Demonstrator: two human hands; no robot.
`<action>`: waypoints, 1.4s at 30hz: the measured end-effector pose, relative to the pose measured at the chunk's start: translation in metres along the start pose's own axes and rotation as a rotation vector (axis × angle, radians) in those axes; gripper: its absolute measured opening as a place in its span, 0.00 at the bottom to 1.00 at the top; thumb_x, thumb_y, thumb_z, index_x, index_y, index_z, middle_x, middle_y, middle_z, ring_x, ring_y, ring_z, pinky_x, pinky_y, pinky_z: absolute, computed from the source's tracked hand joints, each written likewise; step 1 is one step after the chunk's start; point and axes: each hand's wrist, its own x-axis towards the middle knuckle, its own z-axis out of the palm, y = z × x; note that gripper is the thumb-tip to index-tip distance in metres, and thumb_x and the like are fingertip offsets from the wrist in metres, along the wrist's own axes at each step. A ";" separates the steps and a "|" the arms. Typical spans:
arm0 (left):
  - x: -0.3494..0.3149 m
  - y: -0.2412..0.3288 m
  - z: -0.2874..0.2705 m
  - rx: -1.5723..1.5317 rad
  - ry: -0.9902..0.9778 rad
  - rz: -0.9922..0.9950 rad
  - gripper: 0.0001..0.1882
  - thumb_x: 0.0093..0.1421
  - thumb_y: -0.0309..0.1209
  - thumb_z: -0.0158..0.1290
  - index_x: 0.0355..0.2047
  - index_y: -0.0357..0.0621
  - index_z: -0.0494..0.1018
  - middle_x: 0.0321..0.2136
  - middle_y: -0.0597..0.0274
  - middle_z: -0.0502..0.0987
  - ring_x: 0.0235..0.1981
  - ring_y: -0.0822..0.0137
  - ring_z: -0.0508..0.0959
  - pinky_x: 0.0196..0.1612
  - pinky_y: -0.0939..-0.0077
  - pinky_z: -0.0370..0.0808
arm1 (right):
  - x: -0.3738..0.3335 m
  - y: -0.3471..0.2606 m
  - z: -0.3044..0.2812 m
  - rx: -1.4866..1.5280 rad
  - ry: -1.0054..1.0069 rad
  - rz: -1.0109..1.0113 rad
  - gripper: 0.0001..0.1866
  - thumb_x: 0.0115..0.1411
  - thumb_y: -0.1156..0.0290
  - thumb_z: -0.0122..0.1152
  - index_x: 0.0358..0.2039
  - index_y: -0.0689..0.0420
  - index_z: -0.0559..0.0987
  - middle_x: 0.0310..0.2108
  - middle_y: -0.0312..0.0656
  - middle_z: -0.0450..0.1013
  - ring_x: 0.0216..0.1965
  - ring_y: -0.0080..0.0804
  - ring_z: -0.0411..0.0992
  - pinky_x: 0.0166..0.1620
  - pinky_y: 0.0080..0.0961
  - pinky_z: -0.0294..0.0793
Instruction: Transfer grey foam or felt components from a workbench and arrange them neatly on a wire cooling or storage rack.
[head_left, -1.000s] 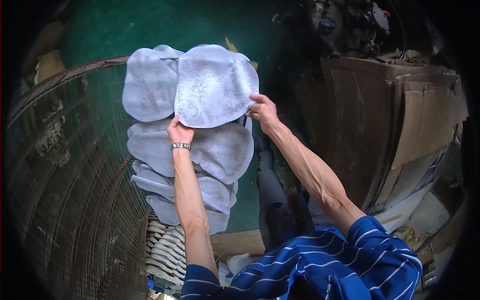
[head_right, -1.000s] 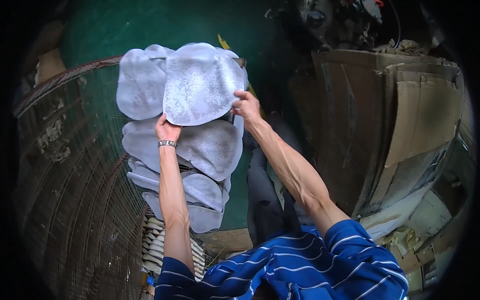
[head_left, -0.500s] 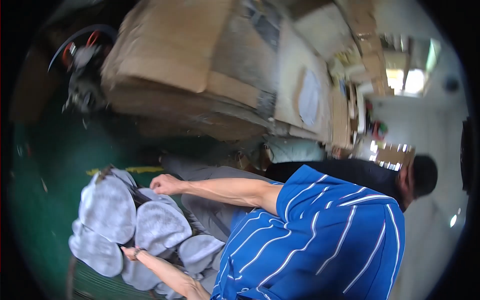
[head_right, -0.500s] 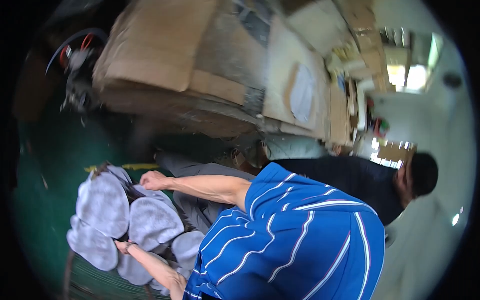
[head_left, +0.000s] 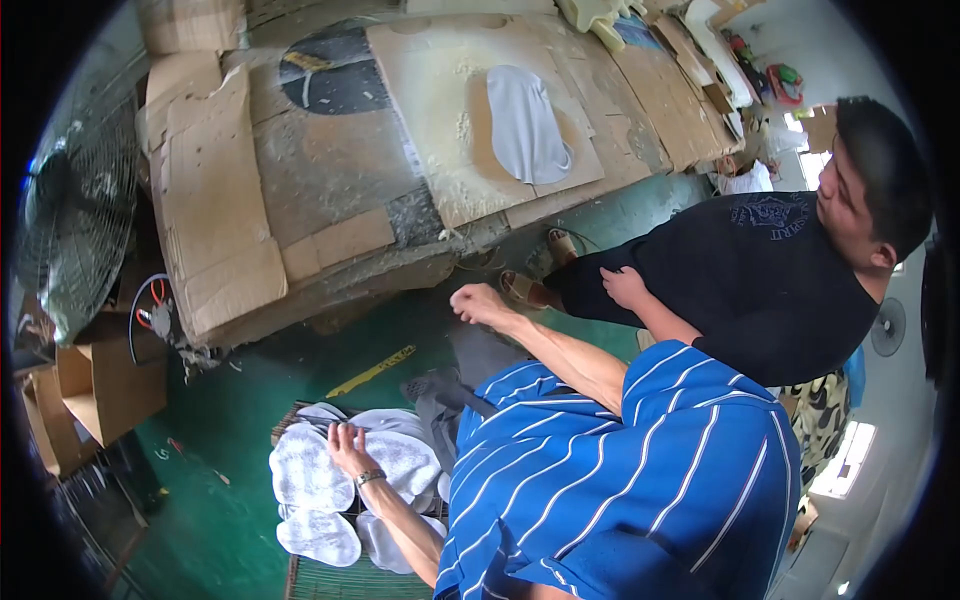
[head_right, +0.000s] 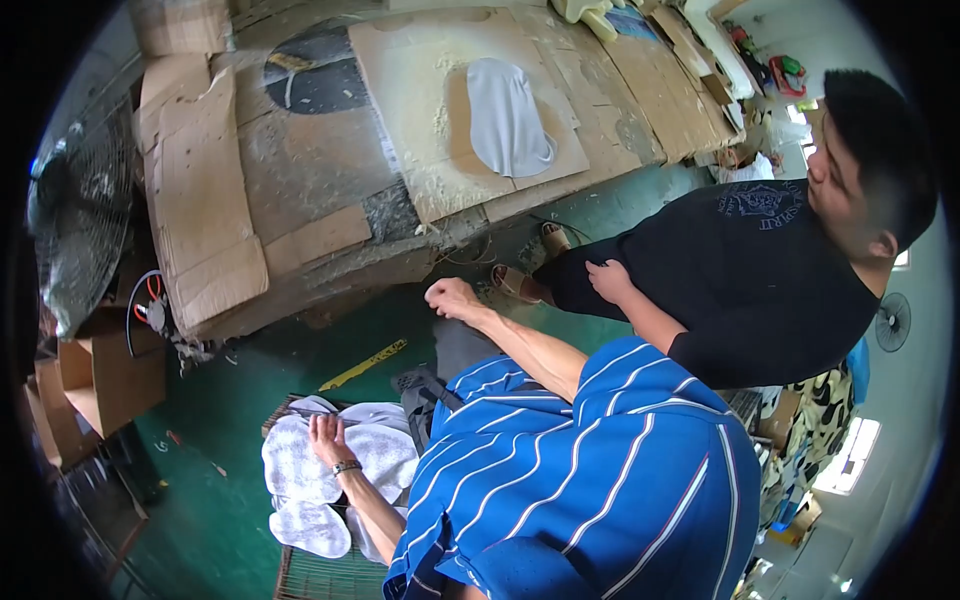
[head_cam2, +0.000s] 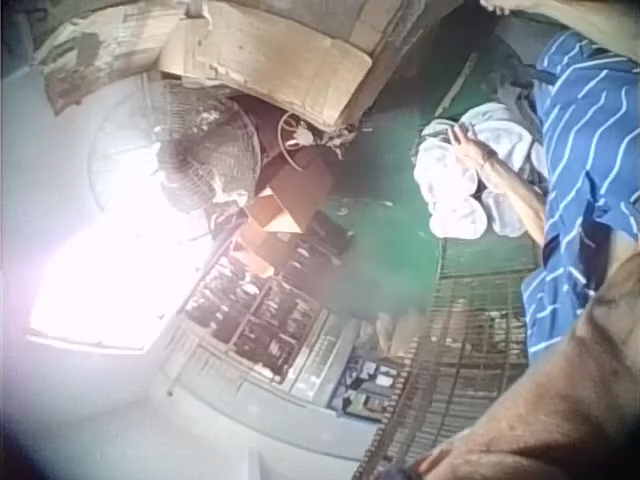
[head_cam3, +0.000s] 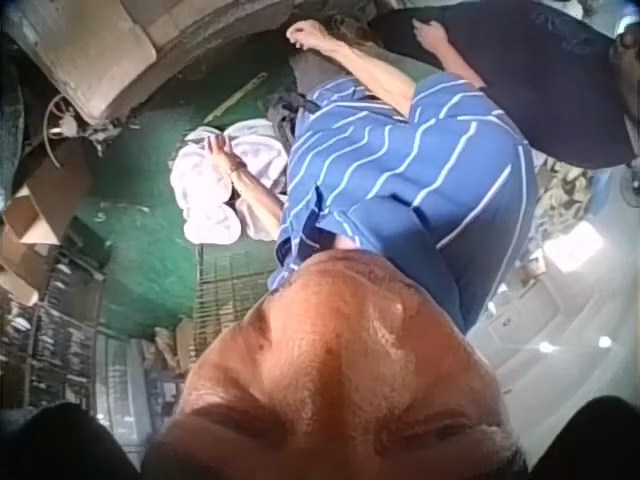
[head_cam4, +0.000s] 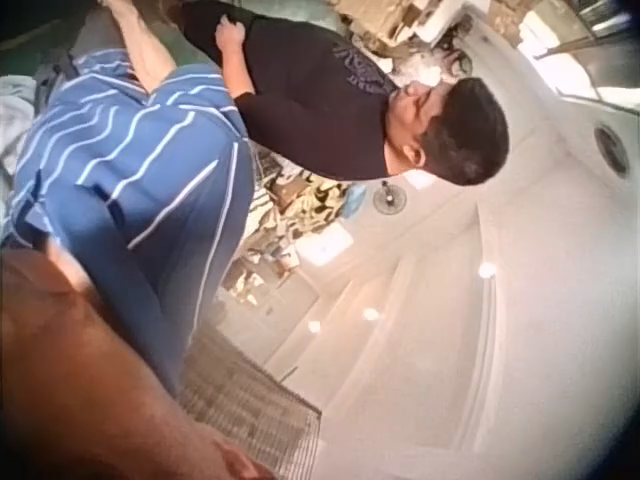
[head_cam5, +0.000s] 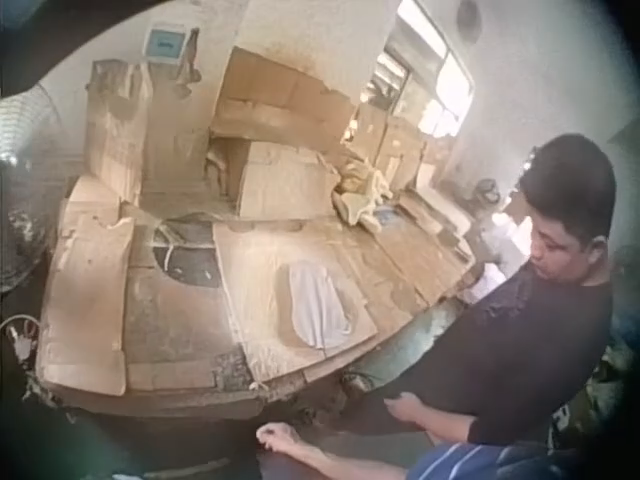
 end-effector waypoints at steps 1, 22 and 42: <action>-0.006 -0.001 0.022 0.034 -0.033 0.003 0.25 0.61 0.33 0.57 0.57 0.40 0.65 0.45 0.56 0.75 0.46 0.61 0.76 0.49 0.62 0.76 | 0.003 0.002 -0.017 0.062 0.060 0.027 0.10 0.57 0.64 0.59 0.35 0.55 0.82 0.27 0.36 0.78 0.24 0.22 0.75 0.26 0.20 0.74; -0.056 -0.043 0.561 0.900 -0.850 0.511 0.21 0.56 0.28 0.59 0.50 0.38 0.70 0.39 0.52 0.76 0.40 0.60 0.76 0.45 0.68 0.73 | 0.172 -0.048 -0.368 -0.730 0.977 -0.238 0.07 0.55 0.70 0.62 0.33 0.56 0.79 0.38 0.47 0.74 0.43 0.48 0.71 0.46 0.43 0.71; -0.026 -0.111 0.643 0.935 -0.627 0.431 0.16 0.48 0.31 0.53 0.36 0.35 0.67 0.28 0.56 0.69 0.31 0.60 0.69 0.39 0.68 0.69 | 0.144 -0.253 -0.328 1.138 -0.108 -0.456 0.08 0.58 0.73 0.62 0.35 0.65 0.77 0.27 0.41 0.75 0.27 0.29 0.75 0.32 0.27 0.78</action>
